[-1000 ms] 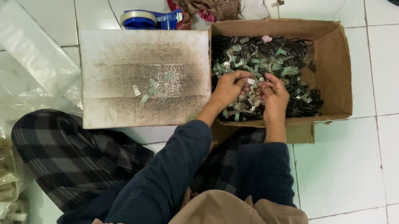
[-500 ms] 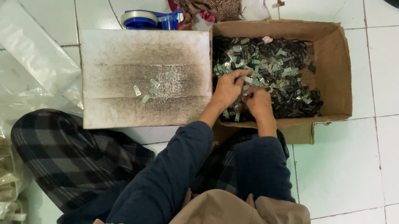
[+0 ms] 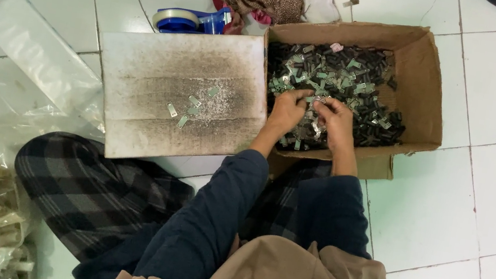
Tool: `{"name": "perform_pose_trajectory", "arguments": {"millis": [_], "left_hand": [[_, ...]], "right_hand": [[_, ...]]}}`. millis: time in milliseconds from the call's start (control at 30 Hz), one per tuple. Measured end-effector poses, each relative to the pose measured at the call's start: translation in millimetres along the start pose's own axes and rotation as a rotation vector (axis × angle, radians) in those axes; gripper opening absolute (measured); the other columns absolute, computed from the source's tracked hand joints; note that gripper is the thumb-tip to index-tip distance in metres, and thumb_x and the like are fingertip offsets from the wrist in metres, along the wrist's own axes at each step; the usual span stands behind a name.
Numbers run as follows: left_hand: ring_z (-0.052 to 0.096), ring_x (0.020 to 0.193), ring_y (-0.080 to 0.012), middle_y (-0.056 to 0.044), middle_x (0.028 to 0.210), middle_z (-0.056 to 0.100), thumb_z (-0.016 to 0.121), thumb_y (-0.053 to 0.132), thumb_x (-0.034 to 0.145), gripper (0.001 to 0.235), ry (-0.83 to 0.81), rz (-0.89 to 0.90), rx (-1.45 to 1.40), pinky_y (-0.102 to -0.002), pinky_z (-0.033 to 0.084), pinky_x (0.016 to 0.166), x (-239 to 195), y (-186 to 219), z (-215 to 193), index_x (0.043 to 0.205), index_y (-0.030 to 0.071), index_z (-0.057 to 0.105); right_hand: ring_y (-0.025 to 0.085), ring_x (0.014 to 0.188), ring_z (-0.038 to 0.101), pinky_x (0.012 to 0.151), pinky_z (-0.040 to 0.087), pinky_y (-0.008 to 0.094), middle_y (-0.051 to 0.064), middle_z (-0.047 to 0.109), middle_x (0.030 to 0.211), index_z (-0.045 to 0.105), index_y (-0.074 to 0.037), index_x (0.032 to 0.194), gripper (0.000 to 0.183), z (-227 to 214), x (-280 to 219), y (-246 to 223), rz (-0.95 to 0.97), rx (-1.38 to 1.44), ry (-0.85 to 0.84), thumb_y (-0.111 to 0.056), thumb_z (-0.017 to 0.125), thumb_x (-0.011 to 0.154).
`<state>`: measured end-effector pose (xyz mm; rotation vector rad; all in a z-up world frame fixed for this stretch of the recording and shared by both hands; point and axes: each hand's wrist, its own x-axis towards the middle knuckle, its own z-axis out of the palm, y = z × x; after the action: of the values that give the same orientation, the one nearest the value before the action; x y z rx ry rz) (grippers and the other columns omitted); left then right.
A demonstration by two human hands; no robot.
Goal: The person picks up small metal parts from a board and a box and places them into individual plastic bags by hand.
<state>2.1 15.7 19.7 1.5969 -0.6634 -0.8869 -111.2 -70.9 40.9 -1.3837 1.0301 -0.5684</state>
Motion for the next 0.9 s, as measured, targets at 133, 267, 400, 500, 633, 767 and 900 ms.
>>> {"name": "perform_pose_trajectory", "arguments": {"millis": [133, 267, 400, 500, 633, 767, 900], "left_hand": [[0.068, 0.116, -0.0388, -0.019, 0.119, 0.073, 0.059, 0.017, 0.103, 0.031, -0.021, 0.013, -0.050, -0.048, 0.055, 0.099, 4.5, -3.0, 0.8, 0.129, 0.011, 0.074], [0.072, 0.108, -0.0357, -0.018, 0.110, 0.077, 0.067, 0.022, 0.100, 0.027, 0.025, 0.003, -0.061, -0.044, 0.059, 0.091, 1.8, -0.3, 1.9, 0.122, 0.010, 0.077], [0.074, 0.103, -0.0354, -0.019, 0.108, 0.078, 0.070, 0.022, 0.099, 0.024, 0.073, -0.009, -0.094, -0.044, 0.059, 0.087, 6.2, -8.3, 6.4, 0.119, 0.011, 0.078], [0.076, 0.098, -0.0295, -0.020, 0.105, 0.078, 0.068, 0.017, 0.098, 0.023, 0.080, -0.001, -0.119, -0.042, 0.061, 0.084, 7.5, -8.3, 6.9, 0.118, 0.009, 0.078], [0.074, 0.103, -0.0349, -0.021, 0.108, 0.077, 0.066, 0.014, 0.098, 0.030, 0.082, 0.008, -0.116, -0.047, 0.061, 0.087, -17.0, 30.8, -7.6, 0.126, 0.014, 0.074], [0.072, 0.109, -0.0354, -0.021, 0.114, 0.076, 0.063, 0.011, 0.099, 0.034, 0.075, 0.015, -0.108, -0.046, 0.058, 0.093, -21.6, 42.5, -13.4, 0.132, 0.015, 0.072], [0.069, 0.116, -0.0370, -0.022, 0.120, 0.074, 0.061, 0.001, 0.098, 0.038, 0.069, 0.096, -0.098, -0.048, 0.054, 0.101, 4.1, -1.9, 0.4, 0.132, 0.013, 0.072]], "right_hand": [[0.008, 0.050, 0.054, 0.044, 0.041, 0.019, 0.004, 0.054, 0.067, 0.076, -0.004, 0.099, 0.012, -0.9, 4.4, 4.6, 0.000, -0.008, -0.019, -0.009, 0.081, 0.089], [0.007, 0.050, 0.057, 0.044, 0.045, 0.019, 0.004, 0.057, 0.066, 0.079, -0.006, 0.101, 0.019, -2.4, 2.2, 2.0, -0.019, -0.009, -0.012, -0.011, 0.088, 0.085], [0.013, 0.058, 0.064, 0.048, 0.052, 0.022, 0.011, 0.066, 0.074, 0.079, -0.003, 0.101, 0.010, -15.1, 18.0, 30.8, -0.006, 0.096, 0.016, -0.011, 0.079, 0.095], [0.015, 0.064, 0.069, 0.055, 0.059, 0.023, 0.013, 0.072, 0.083, 0.077, -0.003, 0.107, 0.015, -9.3, 6.2, 7.4, 0.039, 0.191, 0.020, -0.015, 0.075, 0.098], [0.021, 0.071, 0.075, 0.059, 0.062, 0.028, 0.015, 0.074, 0.087, 0.074, -0.003, 0.107, 0.015, -8.2, 2.3, -5.1, 0.090, 0.316, 0.035, -0.016, 0.072, 0.100], [0.029, 0.083, 0.079, 0.069, 0.066, 0.037, 0.020, 0.077, 0.099, 0.074, -0.002, 0.107, 0.021, -12.0, 7.7, 0.6, 0.123, 0.396, -0.011, -0.023, 0.072, 0.101], [0.034, 0.095, 0.079, 0.079, 0.067, 0.045, 0.025, 0.076, 0.109, 0.075, 0.000, 0.111, 0.034, -14.5, 9.1, 2.6, 0.117, 0.423, -0.057, -0.033, 0.069, 0.103]]}}
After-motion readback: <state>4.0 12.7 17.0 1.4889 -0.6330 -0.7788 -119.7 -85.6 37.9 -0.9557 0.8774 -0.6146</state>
